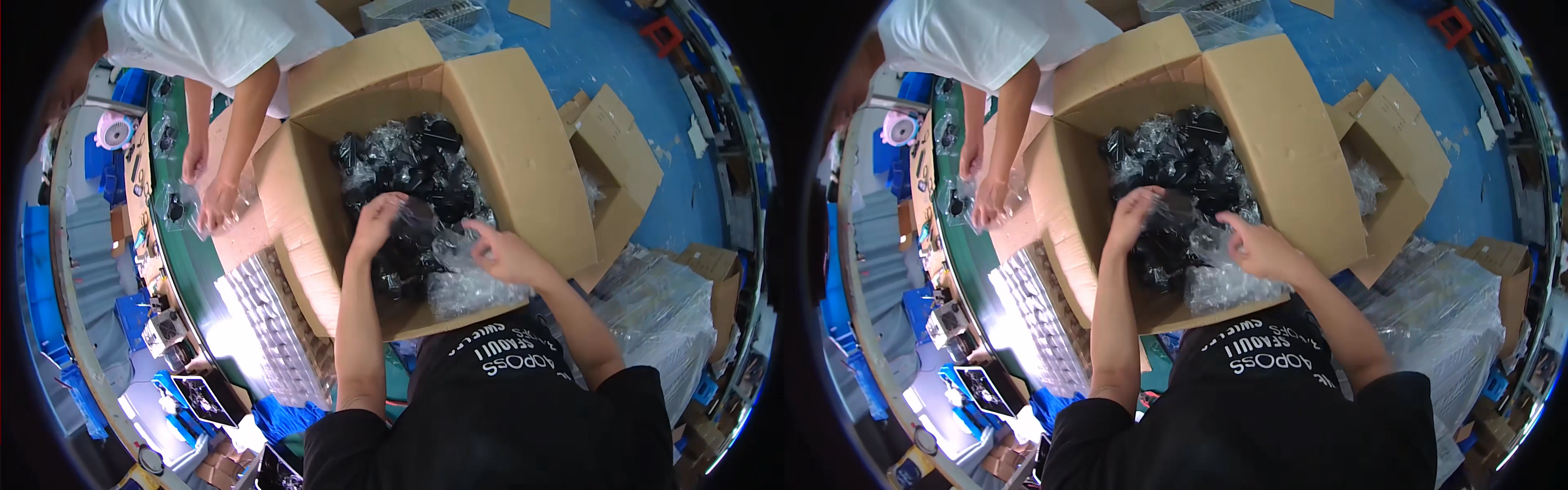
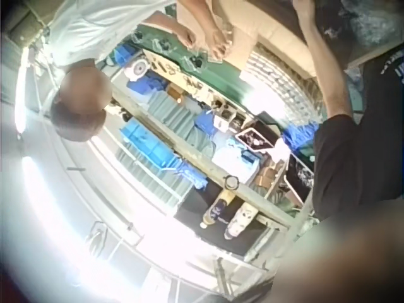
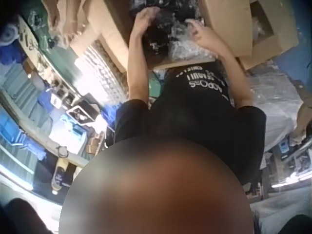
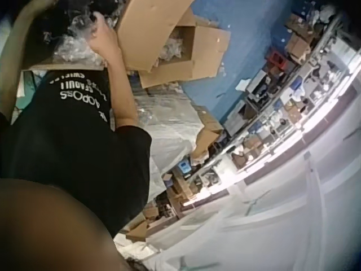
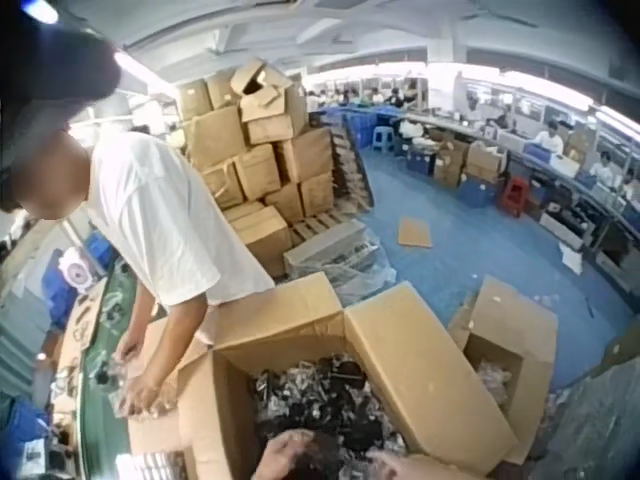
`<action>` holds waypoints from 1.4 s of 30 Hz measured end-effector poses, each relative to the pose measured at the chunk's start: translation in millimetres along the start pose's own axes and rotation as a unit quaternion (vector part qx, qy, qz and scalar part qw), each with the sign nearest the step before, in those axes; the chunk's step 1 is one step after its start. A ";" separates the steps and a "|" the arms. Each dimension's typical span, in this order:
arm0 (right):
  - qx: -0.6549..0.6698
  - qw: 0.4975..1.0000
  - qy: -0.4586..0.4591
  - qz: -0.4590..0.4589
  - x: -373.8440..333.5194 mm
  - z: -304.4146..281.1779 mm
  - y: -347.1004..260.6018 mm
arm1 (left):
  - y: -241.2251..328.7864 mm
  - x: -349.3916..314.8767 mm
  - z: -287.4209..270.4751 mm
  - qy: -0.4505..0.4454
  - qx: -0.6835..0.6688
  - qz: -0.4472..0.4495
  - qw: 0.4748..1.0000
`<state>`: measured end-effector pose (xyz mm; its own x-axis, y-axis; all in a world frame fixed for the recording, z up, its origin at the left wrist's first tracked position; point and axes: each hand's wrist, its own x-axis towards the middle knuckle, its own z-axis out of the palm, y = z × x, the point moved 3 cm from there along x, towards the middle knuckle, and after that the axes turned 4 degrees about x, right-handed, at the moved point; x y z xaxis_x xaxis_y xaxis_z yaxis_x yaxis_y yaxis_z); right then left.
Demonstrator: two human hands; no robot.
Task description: Packaging small black parts from a large box into individual plastic bags.
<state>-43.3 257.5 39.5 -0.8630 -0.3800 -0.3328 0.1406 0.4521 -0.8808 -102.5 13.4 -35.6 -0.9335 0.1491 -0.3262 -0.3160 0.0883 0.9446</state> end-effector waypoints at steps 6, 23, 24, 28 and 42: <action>-0.036 0.997 0.053 -0.047 25.2 11.4 -15.9 | 35.5 -12.2 0.1 0.022 -0.270 0.029 0.962; -0.191 0.979 0.006 -0.071 -7.4 -2.8 -71.3 | -59.4 4.3 53.3 -0.005 0.106 -0.118 0.987; -0.194 0.978 0.003 -0.071 -6.2 -7.2 -72.8 | -64.7 5.9 51.1 0.018 0.120 -0.115 0.986; -0.008 0.998 0.027 0.052 -3.0 -27.3 -79.1 | -84.9 9.5 11.5 0.226 0.305 -0.071 0.922; -0.172 0.965 0.149 -0.132 10.7 -56.5 -74.8 | -111.1 36.1 25.9 0.070 0.660 0.302 0.684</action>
<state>-90.5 265.2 120.9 -0.9551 -0.2929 0.0442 -0.2281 0.6324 -0.7403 -96.7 34.4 -153.2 -0.8622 0.4634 0.2044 0.4771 0.8786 0.0204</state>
